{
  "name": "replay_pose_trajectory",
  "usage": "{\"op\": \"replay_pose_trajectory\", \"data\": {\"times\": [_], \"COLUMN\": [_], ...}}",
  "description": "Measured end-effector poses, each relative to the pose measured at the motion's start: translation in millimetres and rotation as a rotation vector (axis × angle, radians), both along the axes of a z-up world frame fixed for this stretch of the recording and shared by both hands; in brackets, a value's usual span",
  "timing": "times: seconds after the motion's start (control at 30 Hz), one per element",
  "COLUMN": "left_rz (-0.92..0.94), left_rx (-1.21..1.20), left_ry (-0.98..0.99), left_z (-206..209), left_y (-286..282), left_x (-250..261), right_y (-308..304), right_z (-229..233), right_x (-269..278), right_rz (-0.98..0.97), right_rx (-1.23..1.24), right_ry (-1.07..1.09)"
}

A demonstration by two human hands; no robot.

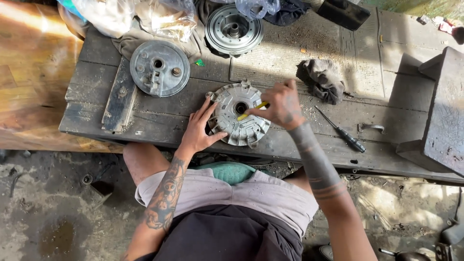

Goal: The person uses a yellow brush to scrub a circular metal part on a wooden workbench. They rotate the part and continue scrubbing different areas, including the center hole and outer edges.

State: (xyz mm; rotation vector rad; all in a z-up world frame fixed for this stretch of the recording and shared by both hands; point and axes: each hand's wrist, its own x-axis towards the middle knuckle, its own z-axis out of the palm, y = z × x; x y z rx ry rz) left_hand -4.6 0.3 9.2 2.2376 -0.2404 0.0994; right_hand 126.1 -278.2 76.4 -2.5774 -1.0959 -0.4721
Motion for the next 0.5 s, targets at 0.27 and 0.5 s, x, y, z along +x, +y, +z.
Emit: {"op": "replay_pose_trajectory", "data": {"times": [0.27, 0.5], "left_rz": [-0.006, 0.000], "left_rx": [0.025, 0.020], "left_ry": [0.011, -0.015], "left_z": [-2, -8], "left_y": [1, 1], "left_x": [3, 3], "right_y": [14, 32], "right_z": [0, 10], "right_x": [19, 11], "right_rz": [-0.041, -0.022], "right_rx": [-0.073, -0.171], "right_ry": [-0.071, -0.053]}}
